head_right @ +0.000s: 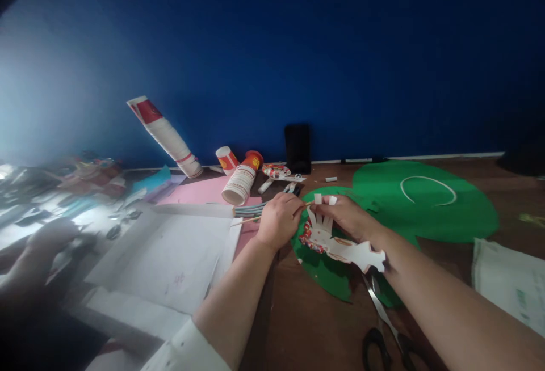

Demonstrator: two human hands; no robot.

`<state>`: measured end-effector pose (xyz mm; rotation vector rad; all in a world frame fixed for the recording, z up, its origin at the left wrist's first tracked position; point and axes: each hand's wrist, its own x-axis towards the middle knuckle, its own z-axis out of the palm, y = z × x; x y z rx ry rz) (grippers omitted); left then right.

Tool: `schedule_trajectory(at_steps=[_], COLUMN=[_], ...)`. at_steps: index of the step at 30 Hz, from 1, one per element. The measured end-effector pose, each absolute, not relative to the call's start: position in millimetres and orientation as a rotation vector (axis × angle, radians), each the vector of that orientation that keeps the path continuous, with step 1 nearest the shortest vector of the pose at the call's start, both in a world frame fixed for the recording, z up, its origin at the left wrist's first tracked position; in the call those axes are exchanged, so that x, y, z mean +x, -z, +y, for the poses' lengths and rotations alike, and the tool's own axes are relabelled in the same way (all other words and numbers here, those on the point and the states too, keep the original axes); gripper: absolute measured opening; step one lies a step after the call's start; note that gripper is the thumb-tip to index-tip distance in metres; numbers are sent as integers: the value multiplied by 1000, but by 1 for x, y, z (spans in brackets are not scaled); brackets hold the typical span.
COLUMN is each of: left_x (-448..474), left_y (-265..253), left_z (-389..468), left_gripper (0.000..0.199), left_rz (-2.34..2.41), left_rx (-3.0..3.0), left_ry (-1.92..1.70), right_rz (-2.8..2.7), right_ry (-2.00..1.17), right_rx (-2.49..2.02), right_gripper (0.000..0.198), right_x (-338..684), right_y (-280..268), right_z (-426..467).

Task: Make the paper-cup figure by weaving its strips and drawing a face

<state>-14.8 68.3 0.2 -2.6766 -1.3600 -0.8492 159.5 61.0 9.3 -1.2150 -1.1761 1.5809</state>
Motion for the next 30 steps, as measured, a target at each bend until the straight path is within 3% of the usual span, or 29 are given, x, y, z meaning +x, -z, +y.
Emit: schedule_trajectory(at_steps=[8,19,30], left_x=[-14,-14,-13], left_y=[1,2,-5], left_z=[69,70,69], left_gripper=[20,23,22], left_rz=[-1322,-1510,-1697], left_rx=[-2689,-2776,-2791], left_ry=[834,917,903], right_rz=[-1195,-1248,-1312], right_ry=[-1467,-1439,-1423], right_rx=[-1269,-1304,-1318], right_gripper=[40,28,33], right_x=[159,165,162], right_y=[-7,-7,-8], right_z=[64,65,63])
